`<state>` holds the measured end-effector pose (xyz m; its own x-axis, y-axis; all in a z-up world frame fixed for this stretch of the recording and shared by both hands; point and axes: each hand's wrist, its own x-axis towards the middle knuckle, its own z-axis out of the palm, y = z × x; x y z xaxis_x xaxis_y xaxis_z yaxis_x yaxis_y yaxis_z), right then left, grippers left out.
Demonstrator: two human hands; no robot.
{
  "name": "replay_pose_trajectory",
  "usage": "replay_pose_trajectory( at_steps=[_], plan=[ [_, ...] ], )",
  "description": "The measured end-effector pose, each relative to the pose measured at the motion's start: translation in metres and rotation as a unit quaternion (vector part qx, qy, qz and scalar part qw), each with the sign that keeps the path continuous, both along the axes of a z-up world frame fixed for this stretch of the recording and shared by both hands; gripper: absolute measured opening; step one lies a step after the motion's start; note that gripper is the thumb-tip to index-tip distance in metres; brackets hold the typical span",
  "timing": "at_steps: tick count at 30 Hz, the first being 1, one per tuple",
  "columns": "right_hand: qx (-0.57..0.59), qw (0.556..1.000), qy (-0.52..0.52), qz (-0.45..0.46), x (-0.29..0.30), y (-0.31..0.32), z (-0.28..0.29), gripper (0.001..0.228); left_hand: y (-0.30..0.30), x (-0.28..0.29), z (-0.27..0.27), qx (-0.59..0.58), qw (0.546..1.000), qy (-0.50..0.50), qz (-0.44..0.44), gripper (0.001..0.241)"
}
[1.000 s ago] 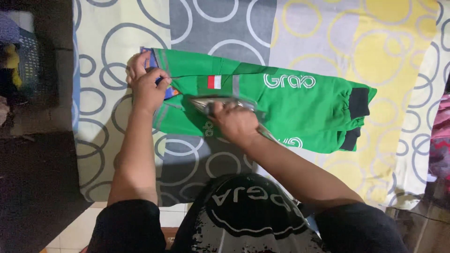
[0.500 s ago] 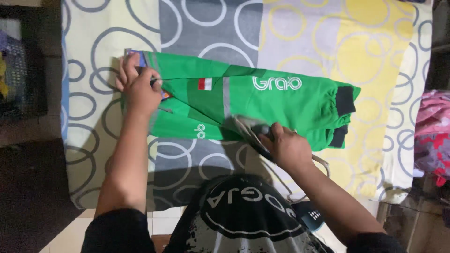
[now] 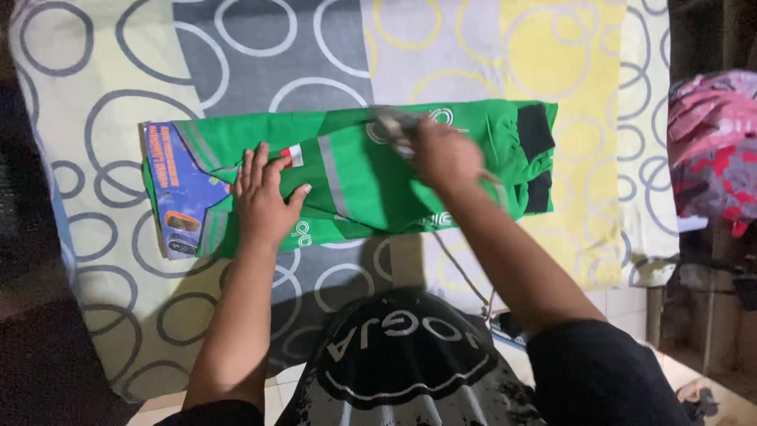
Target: The person irons a green jacket laid out on a patterned surface. They use a book to press down on the fabric while ironing the sleeves and body. Finally, they fold the jacket neatly.
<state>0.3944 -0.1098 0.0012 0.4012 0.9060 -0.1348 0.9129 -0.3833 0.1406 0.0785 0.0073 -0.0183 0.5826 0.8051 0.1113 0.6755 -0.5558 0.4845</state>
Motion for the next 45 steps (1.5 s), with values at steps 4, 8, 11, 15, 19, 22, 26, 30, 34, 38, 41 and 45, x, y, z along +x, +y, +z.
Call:
replay_pose_trajectory(
  at_steps=[4,8,11,15,19,22,26,30,34,38,41,45],
  plan=[
    [-0.045,0.992,-0.081,-0.085,0.064,-0.022,0.030,0.038,0.002,-0.006,-0.022,0.028,0.999,-0.029,-0.004,0.063],
    [-0.041,0.990,0.038,-0.129,0.058,-0.014,0.050,0.043,0.007,-0.005,-0.023,0.029,0.998,-0.052,-0.009,0.062],
    [-0.039,0.989,0.129,-0.056,-0.002,-0.005,0.084,0.041,0.011,-0.006,-0.018,0.018,0.998,-0.055,-0.012,0.055],
    [0.076,0.976,0.125,0.164,-0.068,-0.026,0.033,0.032,0.012,-0.007,-0.019,0.027,0.998,-0.057,-0.023,0.037],
    [0.062,0.962,0.138,0.227,-0.060,-0.056,0.044,0.039,0.012,-0.009,-0.021,0.022,0.998,-0.055,-0.019,0.033],
    [0.008,0.956,0.162,0.245,-0.044,-0.069,0.049,0.043,0.014,-0.006,-0.016,0.020,0.997,-0.063,-0.034,0.031],
    [-0.013,0.987,0.073,0.144,-0.025,-0.070,0.043,0.031,0.015,-0.007,-0.017,0.019,0.997,-0.063,-0.034,0.030],
    [-0.055,0.996,0.057,-0.053,0.021,-0.083,0.028,0.037,0.014,-0.009,-0.023,0.038,0.996,-0.080,-0.028,0.029],
    [-0.062,0.983,0.071,-0.159,0.041,-0.065,0.079,0.038,0.021,-0.009,-0.026,0.045,0.996,-0.078,-0.022,0.027],
    [-0.050,0.985,0.052,-0.154,0.057,-0.053,0.079,0.034,0.022,-0.013,-0.030,0.013,1.000,-0.024,-0.007,0.020],
    [-0.057,0.981,0.050,-0.181,0.087,-0.054,0.071,0.034,0.029,-0.017,-0.040,-0.053,0.998,0.015,0.006,0.022],
    [-0.048,0.975,-0.018,-0.217,0.145,-0.095,0.073,0.041,0.025,-0.016,-0.021,-0.091,0.996,0.005,-0.003,0.023]
  ],
)
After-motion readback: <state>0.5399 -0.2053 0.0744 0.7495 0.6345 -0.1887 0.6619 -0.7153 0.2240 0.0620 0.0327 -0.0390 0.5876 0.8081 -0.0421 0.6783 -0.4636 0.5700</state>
